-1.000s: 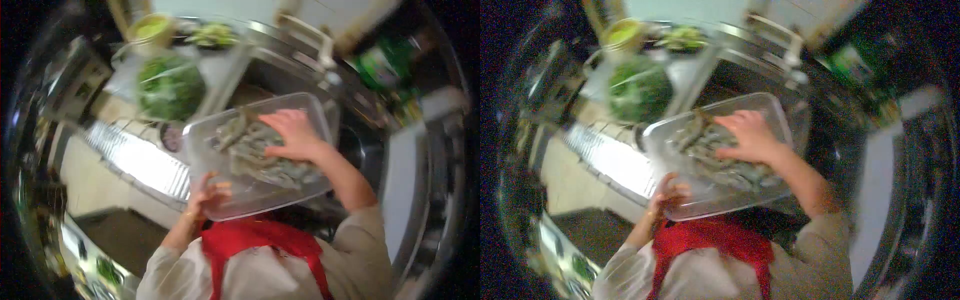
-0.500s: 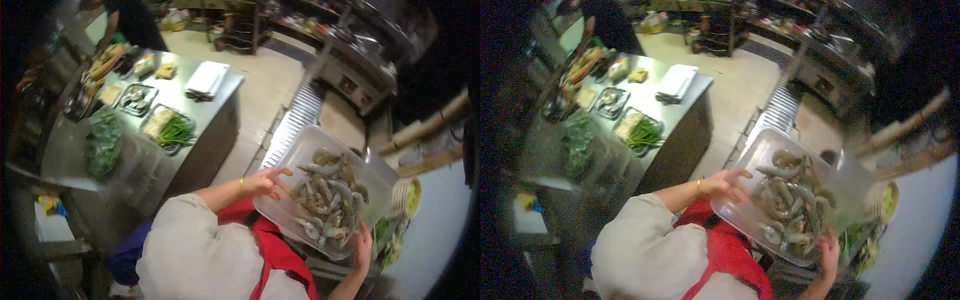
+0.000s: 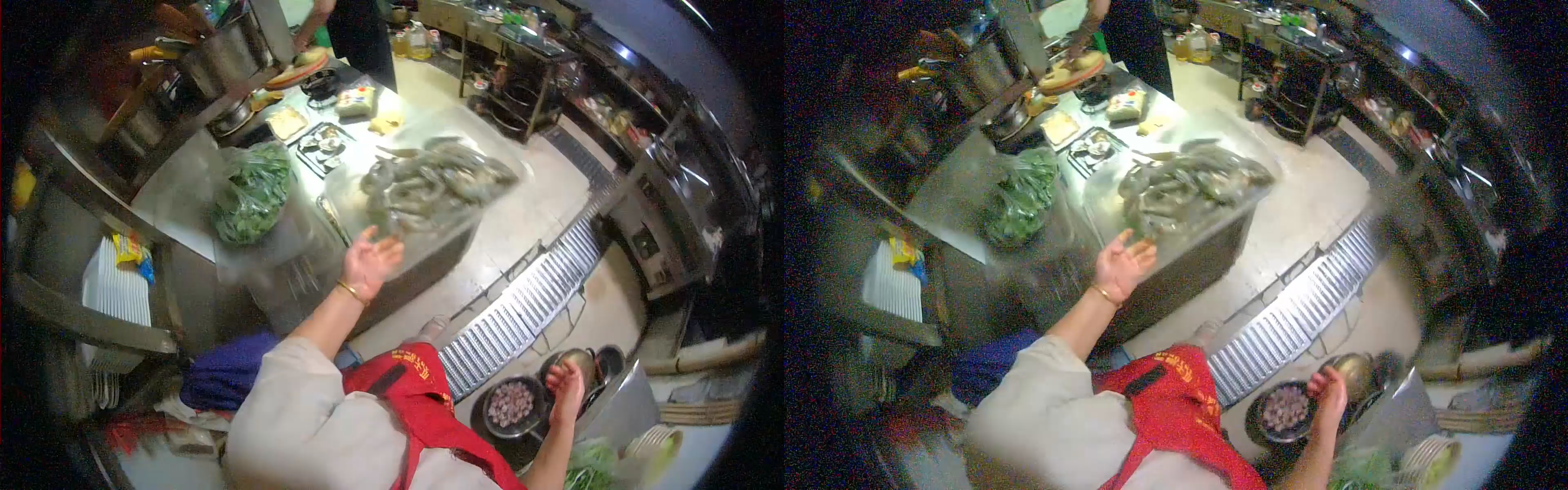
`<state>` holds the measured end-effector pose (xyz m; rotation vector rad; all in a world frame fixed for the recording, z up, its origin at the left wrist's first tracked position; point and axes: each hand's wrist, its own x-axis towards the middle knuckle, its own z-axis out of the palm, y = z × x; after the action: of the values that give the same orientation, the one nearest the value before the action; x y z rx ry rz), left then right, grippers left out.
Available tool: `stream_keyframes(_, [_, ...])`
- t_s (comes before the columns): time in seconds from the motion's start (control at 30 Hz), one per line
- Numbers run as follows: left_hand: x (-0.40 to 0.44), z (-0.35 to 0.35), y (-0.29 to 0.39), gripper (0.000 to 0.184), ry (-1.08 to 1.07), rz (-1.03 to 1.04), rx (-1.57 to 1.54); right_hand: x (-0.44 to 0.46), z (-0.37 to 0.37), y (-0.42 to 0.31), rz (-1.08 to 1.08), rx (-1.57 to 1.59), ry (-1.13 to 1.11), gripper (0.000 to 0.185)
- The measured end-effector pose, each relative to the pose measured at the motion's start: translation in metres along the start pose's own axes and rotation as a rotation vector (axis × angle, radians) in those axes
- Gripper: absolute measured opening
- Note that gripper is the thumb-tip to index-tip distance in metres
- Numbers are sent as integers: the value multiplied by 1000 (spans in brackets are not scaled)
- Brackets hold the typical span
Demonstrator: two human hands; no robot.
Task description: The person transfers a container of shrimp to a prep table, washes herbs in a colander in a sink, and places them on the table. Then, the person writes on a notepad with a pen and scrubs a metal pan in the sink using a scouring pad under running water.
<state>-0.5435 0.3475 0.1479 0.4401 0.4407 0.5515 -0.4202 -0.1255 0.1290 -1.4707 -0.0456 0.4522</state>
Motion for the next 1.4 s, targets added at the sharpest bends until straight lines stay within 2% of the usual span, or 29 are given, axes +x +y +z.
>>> stream_keyframes(0.03, [21,1,5,51,66,89,-18,9,1,2,26,-42,23,49])
stream_keyframes(0.07, [46,1,8,36,95,177,-36,19,1,5,52,-85,47,45])
stream_keyframes(0.13, [114,-37,10,23,207,245,-113,37,-7,14,91,-173,82,37])
stream_keyframes(0.17, [151,-38,21,18,241,288,-151,57,-11,22,87,-211,90,34])
stream_keyframes(0.2, [170,-18,27,4,359,421,-164,73,-12,22,95,-154,84,31])
stream_keyframes(0.23, [196,-10,37,3,415,522,-155,84,-12,23,117,-105,81,28])
stream_keyframes(0.33, [251,-7,55,6,614,861,-70,119,-8,25,70,-139,55,25])
stream_keyframes(0.43, [315,-28,79,17,606,739,-248,138,-6,18,157,-309,113,24])
stream_keyframes(0.47, [323,-17,88,31,735,745,-229,141,-9,16,134,-291,56,24])
stream_keyframes(0.5, [333,-5,96,44,858,747,-206,142,-12,14,197,-322,67,29])
stream_keyframes(0.57, [362,-6,110,57,1077,848,-149,136,-11,9,328,-383,92,39])
stream_keyframes(0.63, [372,-13,115,65,1255,883,-48,125,0,4,358,-386,158,36])
stream_keyframes(0.7, [373,-11,118,69,1377,840,93,113,9,-5,418,-380,223,35])
stream_keyframes(0.83, [362,13,113,67,1377,789,-140,78,2,15,425,-307,264,38])
stream_keyframes(0.87, [347,24,109,67,1364,755,5,76,-39,69,355,-219,253,25])
stream_keyframes(0.97, [316,43,108,69,995,474,-310,30,-21,73,310,-265,298,25])
stream_keyframes(1.1, [262,67,92,64,922,500,-378,-54,-8,102,225,-245,390,25])
stream_keyframes(1.17, [246,52,72,62,874,469,-169,-108,-7,117,187,-222,427,28])
stream_keyframes(1.23, [147,90,1,53,557,187,156,-166,2,130,25,-370,521,25])
stream_keyframes(1.27, [99,113,-38,50,380,92,339,-188,23,101,5,-403,609,27])
stream_keyframes(1.33, [31,96,-145,56,-111,157,689,-247,38,110,98,-363,750,31])
stream_keyframes(1.37, [-19,82,-189,64,-353,5,723,-277,50,105,-8,-348,839,32])
stream_keyframes(1.4, [-78,75,-228,62,-475,-195,832,-313,58,98,16,-427,906,34])
